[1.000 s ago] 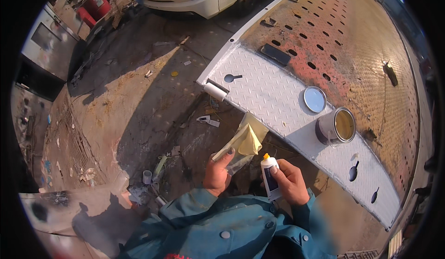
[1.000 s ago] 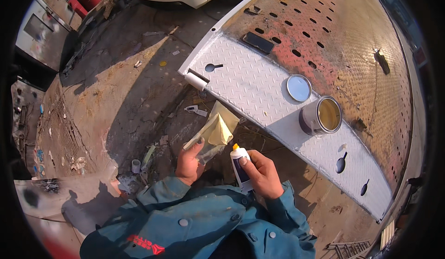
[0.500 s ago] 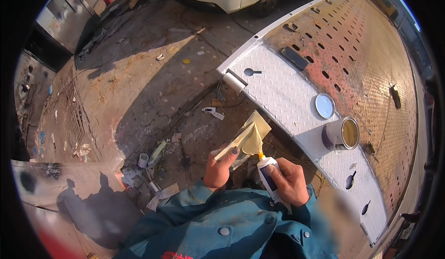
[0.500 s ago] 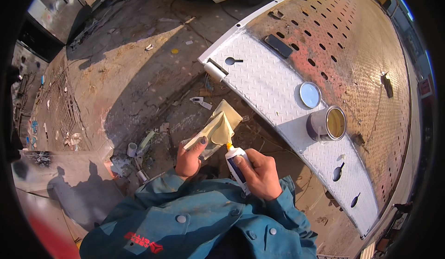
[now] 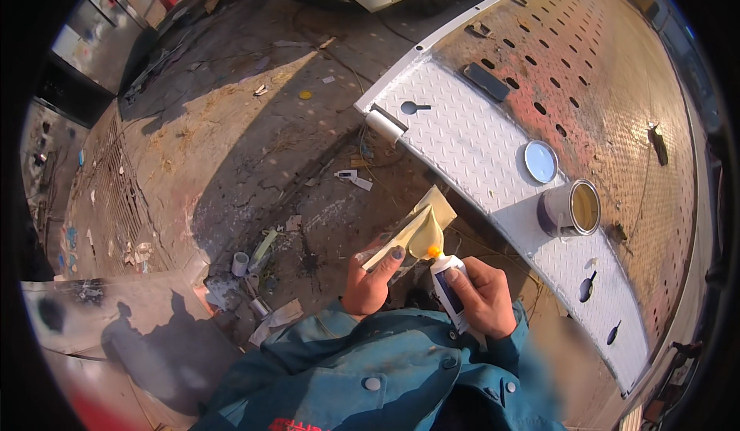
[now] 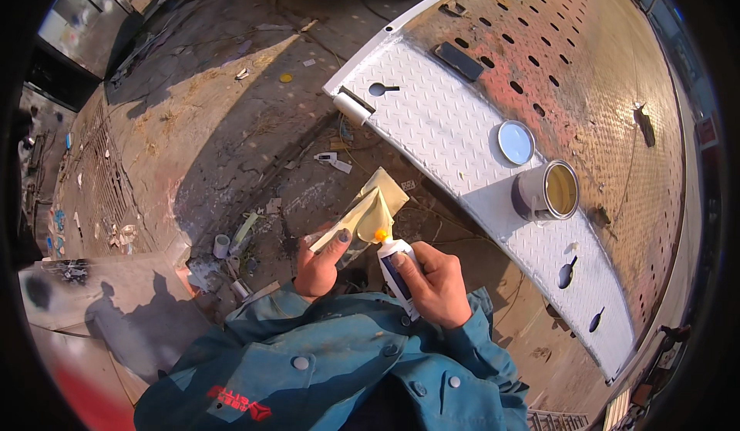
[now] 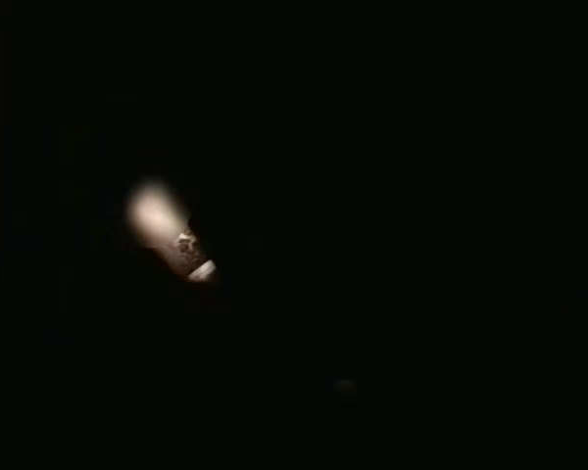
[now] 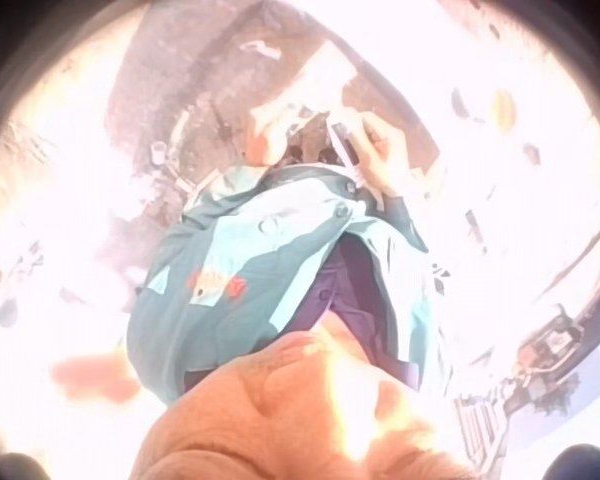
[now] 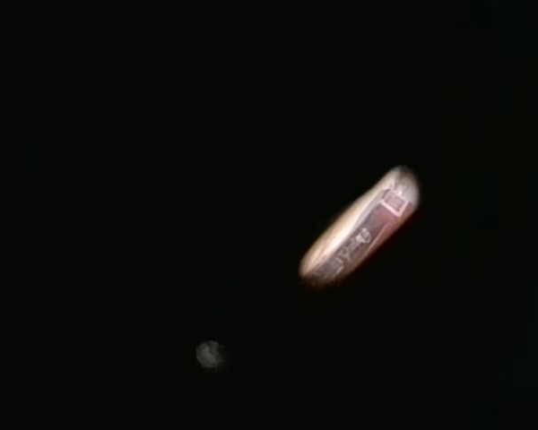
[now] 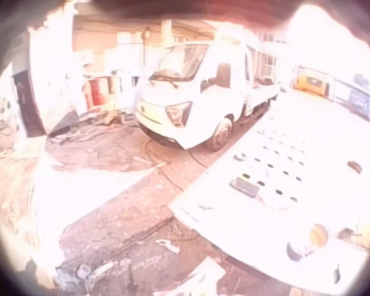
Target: The person applies a yellow adhesive to the edge of a metal truck bed using a putty knife. They repeatedly dip the knife into a can of adhesive and spread it along the seam. The person then adds more adhesive from a tube onto the putty knife and continues applying it to the truck bed edge.
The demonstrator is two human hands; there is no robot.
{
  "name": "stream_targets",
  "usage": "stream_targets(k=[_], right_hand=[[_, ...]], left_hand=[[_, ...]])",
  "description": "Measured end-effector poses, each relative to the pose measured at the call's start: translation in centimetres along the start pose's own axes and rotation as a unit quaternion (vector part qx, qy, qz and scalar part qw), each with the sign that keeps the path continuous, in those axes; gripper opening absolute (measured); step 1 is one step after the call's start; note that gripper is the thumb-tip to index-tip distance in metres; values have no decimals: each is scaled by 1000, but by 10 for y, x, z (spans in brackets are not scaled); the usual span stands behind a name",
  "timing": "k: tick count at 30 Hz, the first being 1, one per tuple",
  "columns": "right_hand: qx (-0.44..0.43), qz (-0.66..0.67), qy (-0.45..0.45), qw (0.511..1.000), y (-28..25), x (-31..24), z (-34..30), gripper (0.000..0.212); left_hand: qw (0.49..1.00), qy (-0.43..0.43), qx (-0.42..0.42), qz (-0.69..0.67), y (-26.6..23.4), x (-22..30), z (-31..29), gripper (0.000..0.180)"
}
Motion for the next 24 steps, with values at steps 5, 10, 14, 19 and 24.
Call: stream_targets(k=[5,10,14,19,24], right_hand=[[13,-51,-2,999,-6,3,-2,35],[39,-32,-1,999,-11,4,-6,35],[45,-52,14,998,-18,0,-7,35],[52,-62,22,996,-27,3,-9,35],[67,-47,14,997,-32,5,-12,35]], left_hand=[[1000,-16,-1,-19,3,-8,3,44],[999,20,-6,47,13,0,9,40],[988,75,-21,133,15,2,15,37],[970,117,-43,210,26,9,20,34],[950,143,-65,268,30,6,24,33]])
Point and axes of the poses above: each hand's wrist, its own z-axis towards the middle knuckle, its own y-axis out of the palm, x = y × z, the point moved 1 cm from there along z, towards the middle knuckle, and after that the axes turned 12 degrees about -x, right-handed, at the moved point
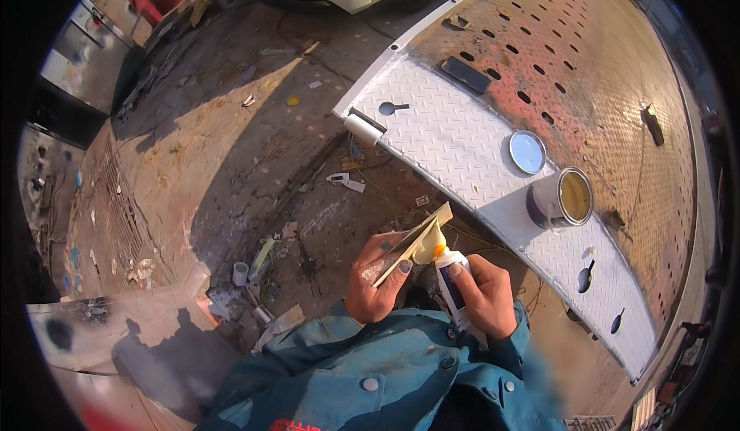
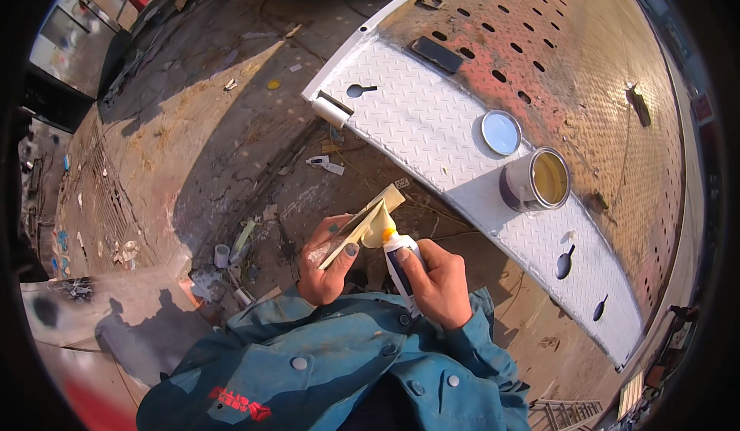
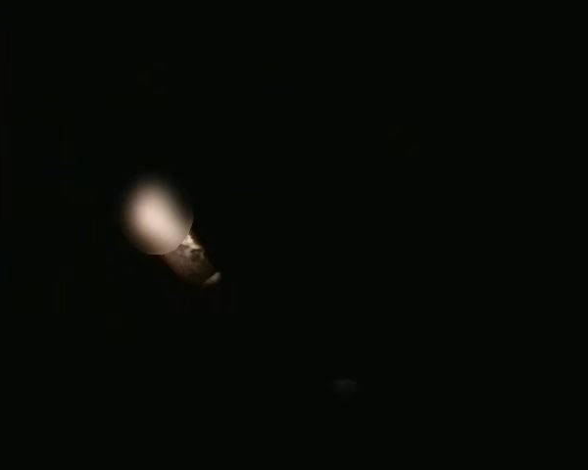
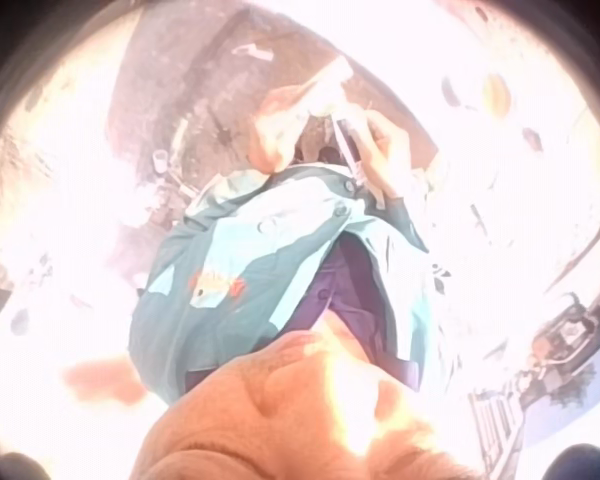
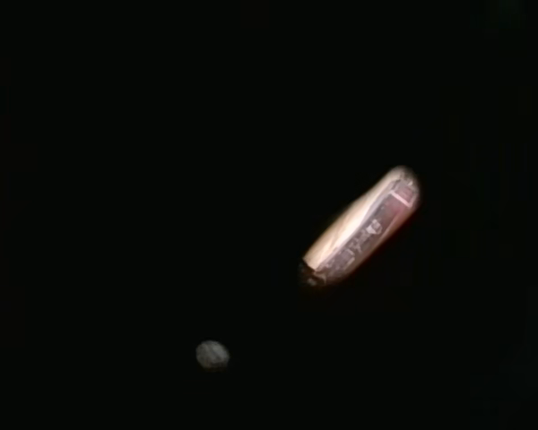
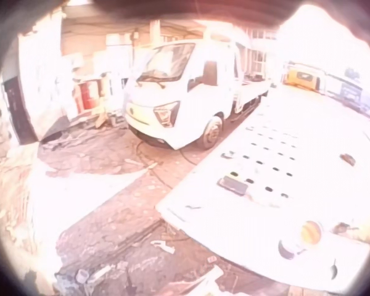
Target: The person applies a yellow adhesive to the edge of a metal truck bed using a putty knife. They repeatedly dip the knife into a can of adhesive and spread it along the seam. The person then adds more adhesive from a tube onto the putty knife and continues applying it to the truck bed edge.
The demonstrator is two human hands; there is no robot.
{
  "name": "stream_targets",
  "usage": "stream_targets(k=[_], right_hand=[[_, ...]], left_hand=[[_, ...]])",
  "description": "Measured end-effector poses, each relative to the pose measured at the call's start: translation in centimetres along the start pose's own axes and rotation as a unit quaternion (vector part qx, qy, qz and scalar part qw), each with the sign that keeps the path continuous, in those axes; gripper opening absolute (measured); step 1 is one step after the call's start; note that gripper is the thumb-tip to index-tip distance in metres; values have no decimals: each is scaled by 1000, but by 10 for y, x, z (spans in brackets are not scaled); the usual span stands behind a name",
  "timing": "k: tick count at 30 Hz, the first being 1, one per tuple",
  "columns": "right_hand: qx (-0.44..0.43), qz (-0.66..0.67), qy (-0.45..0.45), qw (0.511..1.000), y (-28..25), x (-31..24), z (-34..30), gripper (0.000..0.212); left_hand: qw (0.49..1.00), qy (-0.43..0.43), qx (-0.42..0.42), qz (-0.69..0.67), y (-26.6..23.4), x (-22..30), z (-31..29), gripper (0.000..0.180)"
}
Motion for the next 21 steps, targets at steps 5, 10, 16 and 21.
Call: stream_targets(k=[5,10,16,21], right_hand=[[21,59,-42,997,-6,4,-6,37],[48,95,-80,991,-28,20,-23,36],[200,101,-82,971,-100,99,-72,32],[233,57,-101,966,-137,113,-100,30]], left_hand=[[998,-29,18,-57,12,-3,0,34],[980,-102,15,-169,23,-13,-2,39],[876,-159,82,-447,40,-33,4,53],[862,-170,48,-476,63,-25,32,57]])
Point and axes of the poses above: each hand's wrist, its own z-axis towards the middle knuckle, its own y-axis out of the palm, x = y × z, the point moved 1 cm from there along z, towards the middle knuckle, and after that the axes turned 12 degrees about -x, right-handed, at the moved point
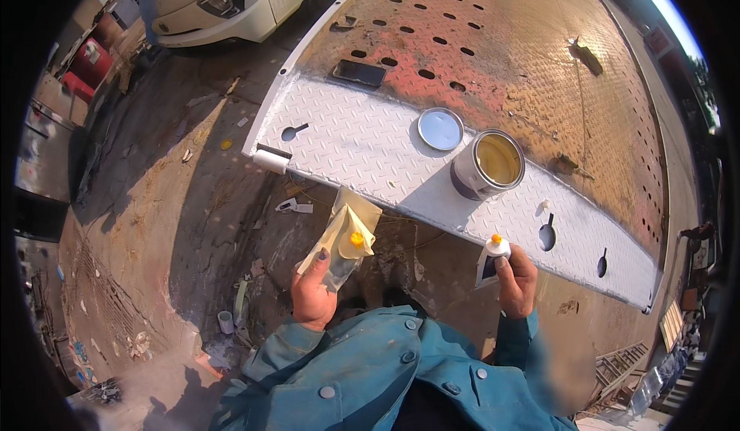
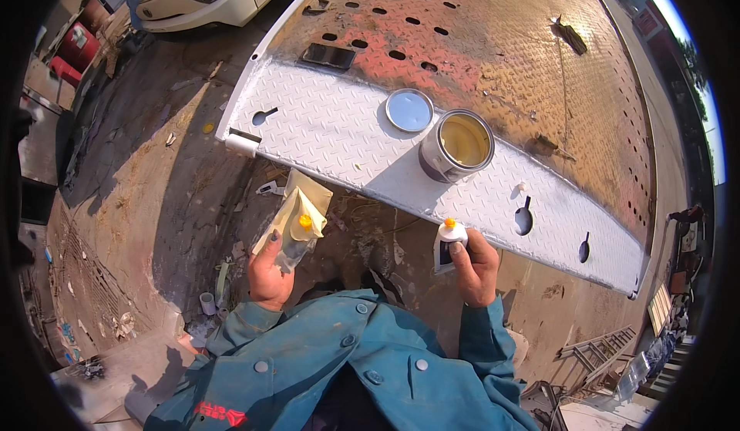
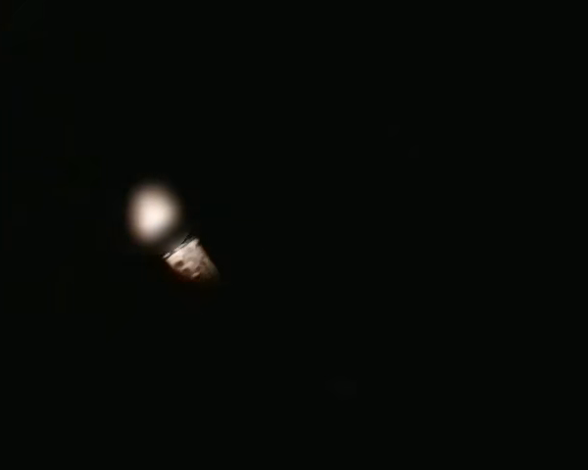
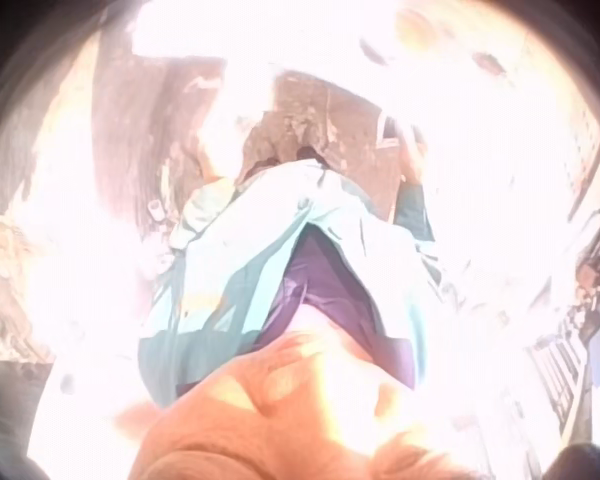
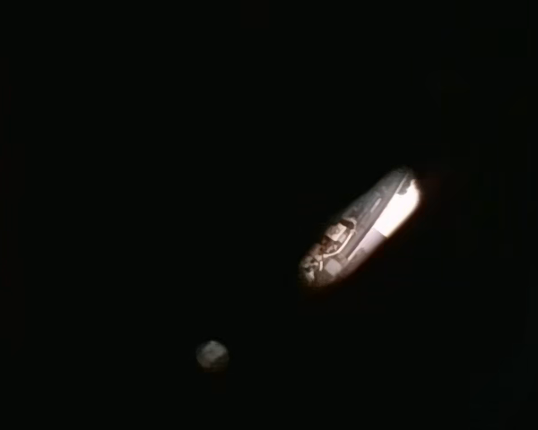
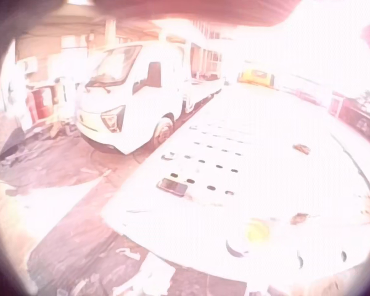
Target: The person applies a yellow adhesive to the edge of a metal truck bed using a putty knife. They repeatedly dip the knife into a can of adhesive and spread it along the seam. The person then adds more adhesive from a tube onto the putty knife and continues applying it to the truck bed edge.
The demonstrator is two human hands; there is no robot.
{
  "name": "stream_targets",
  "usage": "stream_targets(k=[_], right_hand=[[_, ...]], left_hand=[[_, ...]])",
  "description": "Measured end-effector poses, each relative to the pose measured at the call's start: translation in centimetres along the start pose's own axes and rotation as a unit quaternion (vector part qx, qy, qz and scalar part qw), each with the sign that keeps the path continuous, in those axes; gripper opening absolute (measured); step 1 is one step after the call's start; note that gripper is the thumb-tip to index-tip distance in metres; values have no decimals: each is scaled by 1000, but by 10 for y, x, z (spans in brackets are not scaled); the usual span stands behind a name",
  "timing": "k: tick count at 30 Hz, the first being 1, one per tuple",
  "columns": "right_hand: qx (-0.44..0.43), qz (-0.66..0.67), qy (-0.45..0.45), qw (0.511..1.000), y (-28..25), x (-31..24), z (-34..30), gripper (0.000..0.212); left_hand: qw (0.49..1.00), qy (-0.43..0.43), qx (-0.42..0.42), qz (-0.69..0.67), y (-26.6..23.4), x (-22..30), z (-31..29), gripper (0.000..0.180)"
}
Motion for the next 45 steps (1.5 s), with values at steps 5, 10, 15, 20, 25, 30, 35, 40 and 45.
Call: stream_targets(k=[5,10,15,20,25,30,35,40,45], right_hand=[[-81,-46,-48,995,-6,-9,21,27],[-84,-68,-75,991,-16,-1,36,25],[-77,-49,-103,990,-28,4,42,26],[-82,-62,-119,988,-36,8,48,27],[-138,-83,-139,977,-47,-9,53,28],[-144,-93,-134,976,-38,-15,57,24],[-142,-101,-124,977,-28,-10,58,23],[-136,-120,-105,978,-22,-12,57,23],[-136,-121,-103,978,-15,-14,56,23]], left_hand=[[991,-98,-30,-83,39,-31,29,58],[977,-130,-52,-162,72,-43,46,57],[983,-149,-51,-90,94,-50,48,55],[984,-168,9,-58,127,-50,54,52],[986,-157,19,-56,120,-56,58,55],[991,-113,-10,-77,120,-66,62,59],[989,-104,-44,-91,121,-66,61,59],[991,-99,-39,-75,120,-65,59,63],[993,-89,-48,-68,117,-63,57,62]])
Point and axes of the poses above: each hand's wrist, its own z-axis towards the middle knuckle, its own y-axis out of the palm, x = y × z, the point moved 1 cm from there along z, towards the middle knuckle, and after that the axes turned 12 degrees about -x, right-handed, at the moved point
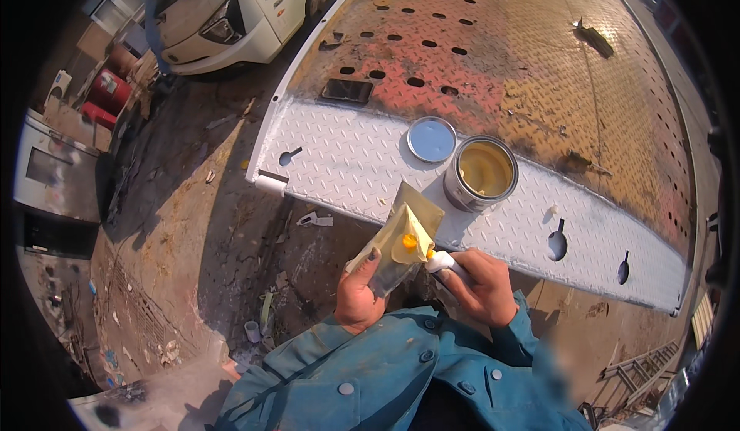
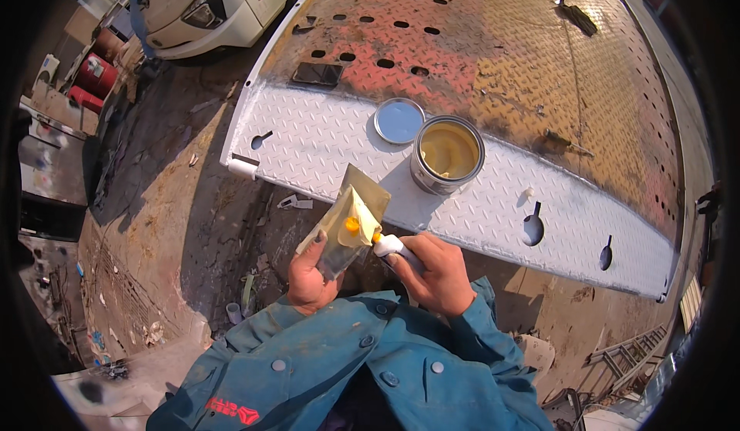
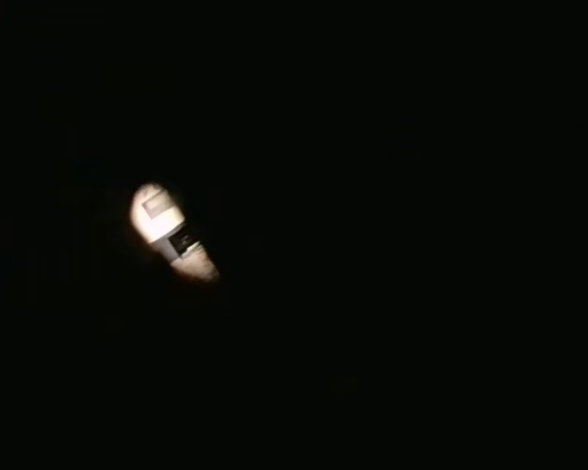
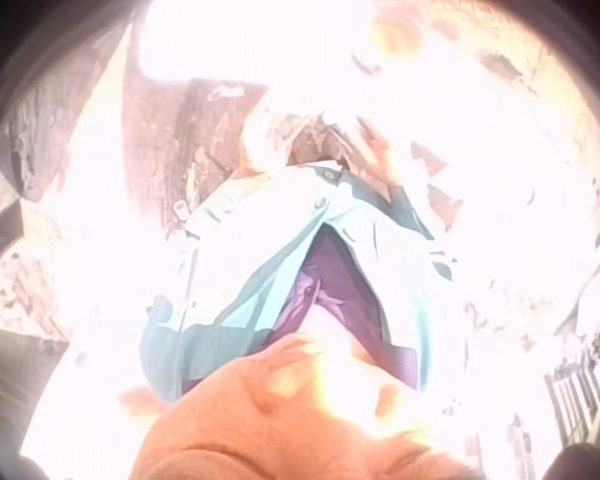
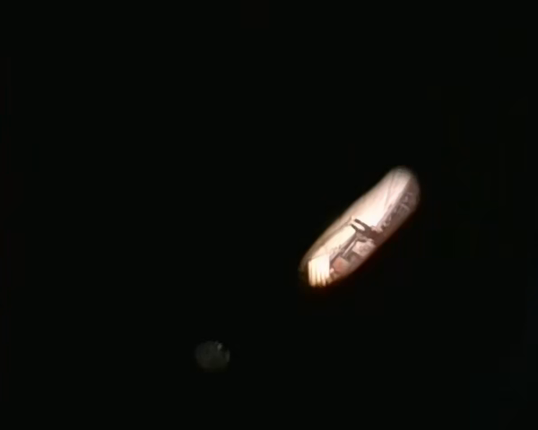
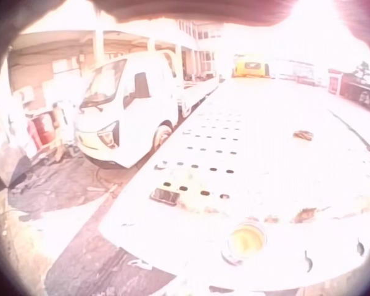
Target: The person applies a yellow adhesive to the edge of a metal truck bed using a putty knife. They repeatedly dip the knife into a can of adhesive and spread it along the seam. The person then adds more adhesive from a tube onto the putty knife and continues applying it to the truck bed edge.
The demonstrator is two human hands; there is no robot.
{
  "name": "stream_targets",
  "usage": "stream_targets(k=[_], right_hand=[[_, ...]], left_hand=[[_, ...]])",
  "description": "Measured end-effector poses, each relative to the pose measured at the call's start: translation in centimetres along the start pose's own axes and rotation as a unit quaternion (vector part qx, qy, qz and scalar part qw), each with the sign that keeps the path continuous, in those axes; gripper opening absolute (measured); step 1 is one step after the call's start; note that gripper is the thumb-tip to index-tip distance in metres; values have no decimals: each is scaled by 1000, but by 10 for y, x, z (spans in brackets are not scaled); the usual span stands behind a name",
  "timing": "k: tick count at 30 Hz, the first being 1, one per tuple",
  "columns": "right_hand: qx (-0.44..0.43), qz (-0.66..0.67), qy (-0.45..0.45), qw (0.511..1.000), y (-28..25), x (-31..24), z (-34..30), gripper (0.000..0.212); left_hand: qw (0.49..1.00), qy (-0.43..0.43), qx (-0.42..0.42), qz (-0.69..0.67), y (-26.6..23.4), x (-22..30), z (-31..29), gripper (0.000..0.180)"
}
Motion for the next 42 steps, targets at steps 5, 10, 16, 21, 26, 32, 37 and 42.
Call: stream_targets(k=[5,10,16,21,26,32,37,42], right_hand=[[-2,-9,27,1000,6,-7,0,23],[9,-12,37,999,12,-4,0,24],[148,125,186,963,-3,70,-31,30],[277,28,294,914,-34,206,-72,35],[283,12,340,897,-55,246,-68,37],[279,-103,350,888,-54,275,-69,31],[351,-190,256,880,-34,229,-82,41],[212,304,184,911,-3,89,-83,37]], left_hand=[[999,-1,-26,29,-9,3,-3,60],[999,31,-5,19,-19,-2,-6,56],[994,38,7,-100,-40,-3,0,54],[994,29,-11,-108,-37,-4,-2,56],[994,-2,-13,-113,-34,-7,-5,61],[994,-53,-20,-92,-11,-8,-7,62],[994,-85,-36,-50,-7,-18,-7,62],[983,-144,-106,-46,-25,-29,1,73]])
Point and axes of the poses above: each hand's wrist, its own z-axis towards the middle knuckle, its own y-axis out of the palm, x = y × z, the point moved 1 cm from there along z, towards the middle knuckle, and after that the axes turned 12 degrees about -x, right-handed, at the moved point
